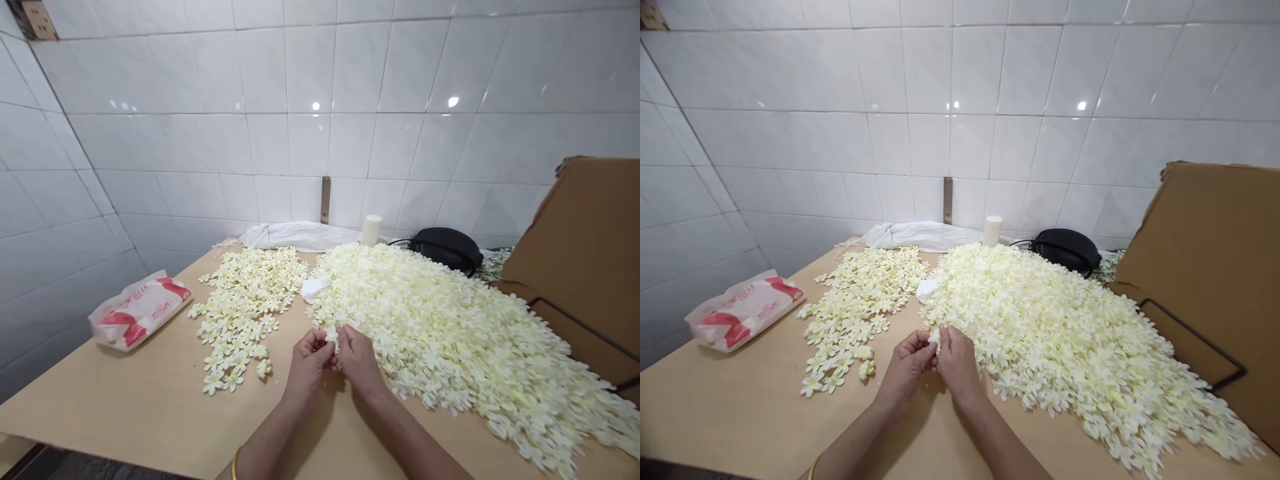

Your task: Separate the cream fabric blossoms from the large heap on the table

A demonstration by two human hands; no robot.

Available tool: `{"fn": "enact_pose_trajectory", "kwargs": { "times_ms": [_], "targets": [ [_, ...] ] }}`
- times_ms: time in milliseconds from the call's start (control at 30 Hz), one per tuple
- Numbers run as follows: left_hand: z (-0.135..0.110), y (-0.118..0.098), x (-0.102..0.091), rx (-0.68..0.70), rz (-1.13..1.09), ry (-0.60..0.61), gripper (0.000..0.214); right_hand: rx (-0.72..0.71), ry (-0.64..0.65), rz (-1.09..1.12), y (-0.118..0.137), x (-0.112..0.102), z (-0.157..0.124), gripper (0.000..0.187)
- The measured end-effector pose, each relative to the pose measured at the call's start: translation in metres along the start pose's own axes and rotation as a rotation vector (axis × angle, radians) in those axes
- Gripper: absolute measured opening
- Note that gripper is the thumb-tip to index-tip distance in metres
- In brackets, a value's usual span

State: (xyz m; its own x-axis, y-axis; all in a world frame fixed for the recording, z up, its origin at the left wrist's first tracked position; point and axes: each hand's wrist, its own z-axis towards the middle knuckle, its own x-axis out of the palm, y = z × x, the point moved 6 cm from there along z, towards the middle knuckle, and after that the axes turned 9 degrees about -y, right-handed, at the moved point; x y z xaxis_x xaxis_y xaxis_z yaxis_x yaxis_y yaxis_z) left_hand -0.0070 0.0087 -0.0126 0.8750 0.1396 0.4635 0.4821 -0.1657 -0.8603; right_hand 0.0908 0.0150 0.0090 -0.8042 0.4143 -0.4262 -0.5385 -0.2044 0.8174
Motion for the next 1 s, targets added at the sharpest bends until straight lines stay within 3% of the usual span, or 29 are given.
{"fn": "enact_pose_trajectory", "kwargs": {
  "times_ms": [333,467,533,700,800,1000],
  "targets": [
    [0.003,-0.005,-0.003,0.039,0.070,-0.045,0.023,0.114,0.009,0.018,-0.010,-0.025,0.012,0.033],
    [0.002,-0.009,-0.003,0.078,0.102,-0.043,0.020,0.055,0.016,-0.086,-0.003,-0.040,0.010,0.019],
    [0.000,-0.011,0.000,0.104,0.134,-0.018,0.018,0.042,0.027,-0.073,0.001,-0.043,0.008,0.025],
    [-0.005,-0.012,0.007,0.135,0.199,0.080,0.015,0.317,0.324,0.352,-0.006,-0.018,-0.001,0.036],
    [-0.003,-0.007,0.008,0.109,0.189,0.107,0.018,0.359,0.272,0.451,-0.012,-0.014,0.000,0.037],
    [0.003,0.000,0.004,0.059,0.129,0.110,0.023,0.275,0.167,0.276,-0.014,-0.018,0.004,0.035]
  ]
}}
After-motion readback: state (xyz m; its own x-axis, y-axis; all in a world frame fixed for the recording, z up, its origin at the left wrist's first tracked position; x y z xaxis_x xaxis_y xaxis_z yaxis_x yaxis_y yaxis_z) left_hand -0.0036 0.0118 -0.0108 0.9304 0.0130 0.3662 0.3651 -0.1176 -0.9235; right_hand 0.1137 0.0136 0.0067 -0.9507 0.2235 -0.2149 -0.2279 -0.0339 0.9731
